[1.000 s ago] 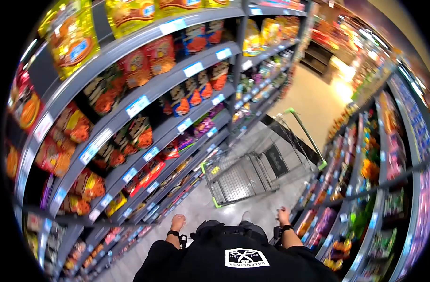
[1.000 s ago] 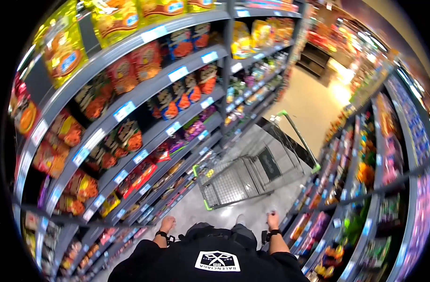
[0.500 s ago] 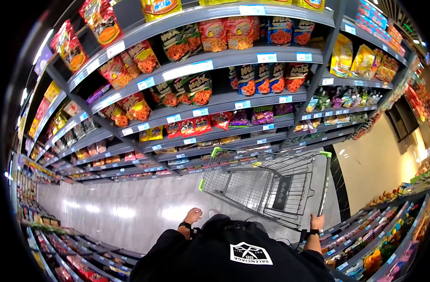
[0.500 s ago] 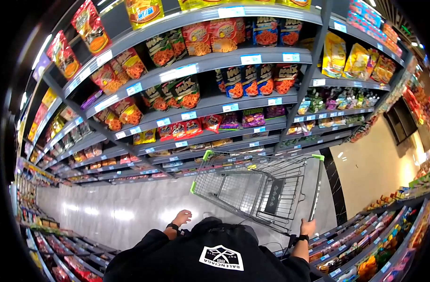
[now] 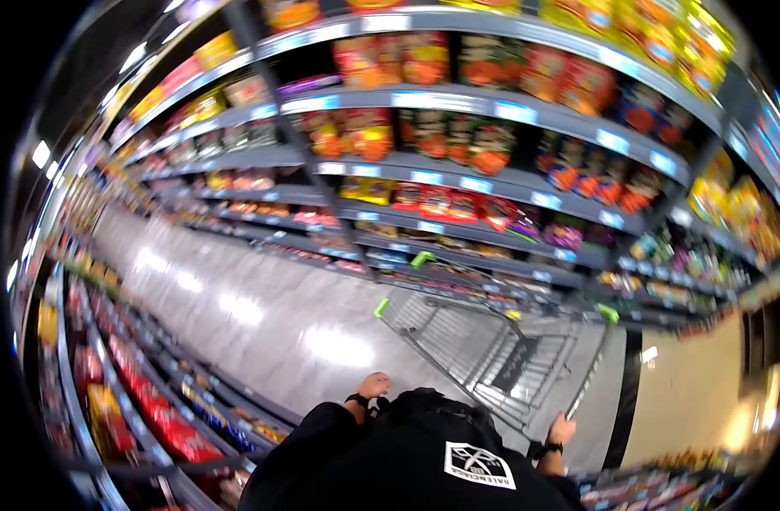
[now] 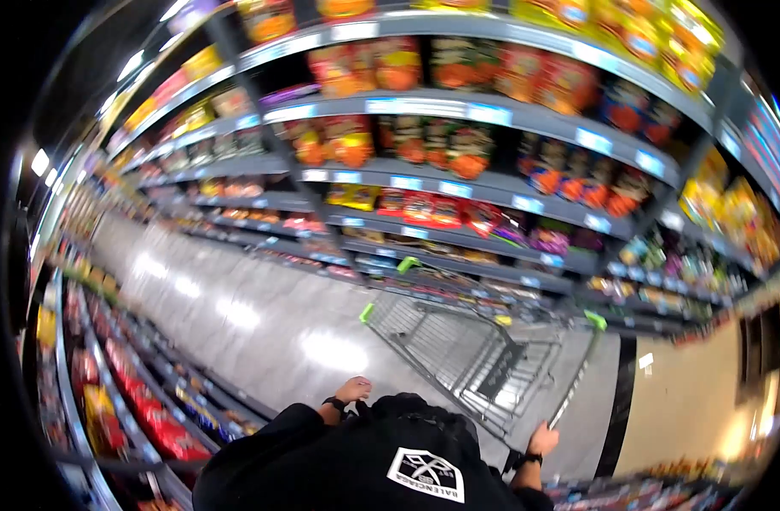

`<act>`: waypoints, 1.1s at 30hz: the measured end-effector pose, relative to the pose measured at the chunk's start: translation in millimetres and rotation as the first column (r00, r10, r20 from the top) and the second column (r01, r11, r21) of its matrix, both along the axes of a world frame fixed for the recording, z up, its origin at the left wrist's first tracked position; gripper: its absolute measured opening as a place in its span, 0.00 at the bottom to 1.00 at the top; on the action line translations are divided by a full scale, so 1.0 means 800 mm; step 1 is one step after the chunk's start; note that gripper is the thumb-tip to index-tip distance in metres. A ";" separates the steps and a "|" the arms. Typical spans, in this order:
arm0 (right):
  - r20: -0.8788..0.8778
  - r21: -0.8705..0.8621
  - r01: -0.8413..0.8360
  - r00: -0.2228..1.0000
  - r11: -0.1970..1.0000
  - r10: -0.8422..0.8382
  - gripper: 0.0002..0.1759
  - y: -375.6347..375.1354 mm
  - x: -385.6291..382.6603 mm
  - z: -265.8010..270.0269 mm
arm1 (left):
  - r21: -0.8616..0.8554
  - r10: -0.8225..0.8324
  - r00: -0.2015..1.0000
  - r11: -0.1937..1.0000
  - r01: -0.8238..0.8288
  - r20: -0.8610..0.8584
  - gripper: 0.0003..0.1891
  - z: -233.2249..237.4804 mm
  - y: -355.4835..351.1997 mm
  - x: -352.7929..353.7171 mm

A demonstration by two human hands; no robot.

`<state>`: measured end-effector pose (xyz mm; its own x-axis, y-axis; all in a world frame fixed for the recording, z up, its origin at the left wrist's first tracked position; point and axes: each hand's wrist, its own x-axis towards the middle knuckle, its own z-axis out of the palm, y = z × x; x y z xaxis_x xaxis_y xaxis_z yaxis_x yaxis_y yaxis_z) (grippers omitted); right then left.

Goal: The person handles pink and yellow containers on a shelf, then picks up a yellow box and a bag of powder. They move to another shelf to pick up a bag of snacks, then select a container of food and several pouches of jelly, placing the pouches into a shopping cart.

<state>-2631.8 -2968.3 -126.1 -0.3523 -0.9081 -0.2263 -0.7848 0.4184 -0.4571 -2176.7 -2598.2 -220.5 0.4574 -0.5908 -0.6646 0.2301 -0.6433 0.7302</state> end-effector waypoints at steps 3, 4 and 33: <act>0.096 -0.049 -0.059 0.993 0.997 0.064 0.29 -0.006 0.005 -0.033 | -0.013 0.117 0.990 0.993 -0.116 0.083 0.16 0.014 -0.001 -0.006; 0.136 -0.043 -0.061 0.989 0.997 0.066 0.29 -0.003 0.010 -0.029 | 0.021 0.090 0.980 0.995 -0.095 0.176 0.15 0.032 -0.003 -0.009; 0.513 0.444 -0.638 0.757 0.629 0.406 0.18 -0.051 0.088 -0.028 | 0.012 0.325 0.904 0.940 -0.342 0.278 0.14 0.018 0.206 -0.149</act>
<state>-2561.6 -3009.3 -148.1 0.3451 -0.5645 -0.7498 -0.7956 0.2479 -0.5528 -2295.8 -2433.7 -206.3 0.7864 -0.3361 -0.5183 0.2400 -0.6070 0.7576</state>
